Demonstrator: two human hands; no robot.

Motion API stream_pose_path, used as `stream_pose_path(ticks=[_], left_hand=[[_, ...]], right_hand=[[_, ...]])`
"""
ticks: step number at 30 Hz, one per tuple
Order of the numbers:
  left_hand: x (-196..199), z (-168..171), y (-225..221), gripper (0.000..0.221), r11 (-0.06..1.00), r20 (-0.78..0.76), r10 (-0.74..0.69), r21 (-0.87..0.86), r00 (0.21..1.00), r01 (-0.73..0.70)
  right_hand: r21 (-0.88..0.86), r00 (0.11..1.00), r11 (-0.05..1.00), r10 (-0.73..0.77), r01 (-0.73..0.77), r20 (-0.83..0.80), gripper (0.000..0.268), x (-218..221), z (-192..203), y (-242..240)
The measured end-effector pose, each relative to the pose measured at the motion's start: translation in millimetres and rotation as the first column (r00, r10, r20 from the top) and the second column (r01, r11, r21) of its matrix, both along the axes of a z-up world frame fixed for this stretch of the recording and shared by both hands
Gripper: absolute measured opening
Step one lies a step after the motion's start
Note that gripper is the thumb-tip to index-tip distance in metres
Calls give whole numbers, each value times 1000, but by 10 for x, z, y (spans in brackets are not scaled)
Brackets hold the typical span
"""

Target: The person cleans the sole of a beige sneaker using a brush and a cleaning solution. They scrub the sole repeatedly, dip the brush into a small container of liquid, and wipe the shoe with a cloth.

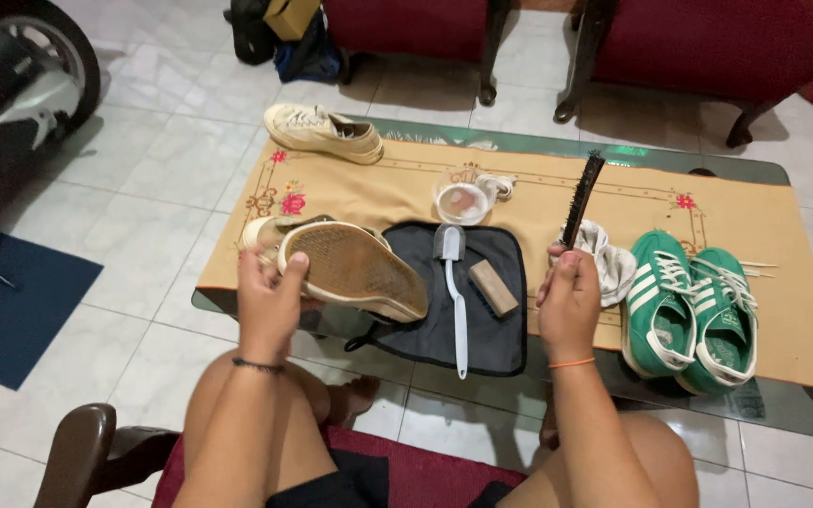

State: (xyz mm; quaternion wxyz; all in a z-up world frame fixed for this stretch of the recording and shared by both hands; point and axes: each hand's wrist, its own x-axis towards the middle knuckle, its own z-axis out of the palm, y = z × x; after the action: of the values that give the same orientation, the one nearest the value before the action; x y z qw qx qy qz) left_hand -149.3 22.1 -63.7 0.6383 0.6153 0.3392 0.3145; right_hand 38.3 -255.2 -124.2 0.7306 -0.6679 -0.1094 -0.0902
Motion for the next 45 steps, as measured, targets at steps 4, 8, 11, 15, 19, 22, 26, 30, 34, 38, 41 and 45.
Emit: stream_pose_path(ticks=[4, 8, 11, 15, 19, 22, 26, 30, 34, 38, 41, 45], left_hand=[[114, 392, 221, 46, 973, -326, -100, 164, 940, 161], [333, 330, 605, 45, 904, -602, -91, 285, 793, 320], [419, 371, 702, 43, 880, -692, -73, 295, 718, 374], [476, 546, 603, 47, 900, -701, -126, 218, 703, 378], [427, 484, 708, 49, 912, -662, -207, 135, 720, 387], [296, 446, 888, 50, 891, -735, -251, 80, 630, 448], [173, 634, 978, 49, 850, -773, -299, 51, 560, 524], [106, 682, 1029, 55, 802, -771, -371, 14, 517, 597], [95, 605, 1015, 55, 829, -743, -366, 13, 561, 559], [169, 671, 962, 53, 848, -734, -348, 19, 583, 530], [194, 706, 901, 54, 849, -745, -348, 7, 569, 528], [232, 724, 872, 52, 855, -749, -336, 11, 571, 518]], right_hand=[[-144, 1000, 990, -4, 6, 15, 28, 138, -117, -97], [-189, 999, 982, 13, -19, -30, 25, 290, -246, -131], [-273, 999, 962, 13, -26, -51, 20, 349, -425, -146], [-372, 996, 928, 3, -36, -89, 24, 351, -486, -126], [-372, 992, 923, 58, -97, -116, 31, 127, -156, 82], [-377, 984, 914, 98, -149, -151, 31, 171, -198, 38], [-482, 981, 859, 105, -173, -164, 35, 180, 349, 21], [-726, 979, 657, 124, -204, -163, 35, 221, 1019, 147], [-720, 980, 666, 105, -194, -168, 33, 235, 1395, 518], [-799, 987, 581, 58, -154, -148, 40, 691, 732, 390], [-878, 966, 420, -15, -228, -258, 38, 886, 493, 279], [-884, 974, 422, -16, -200, -227, 37, 1017, 454, 246]])
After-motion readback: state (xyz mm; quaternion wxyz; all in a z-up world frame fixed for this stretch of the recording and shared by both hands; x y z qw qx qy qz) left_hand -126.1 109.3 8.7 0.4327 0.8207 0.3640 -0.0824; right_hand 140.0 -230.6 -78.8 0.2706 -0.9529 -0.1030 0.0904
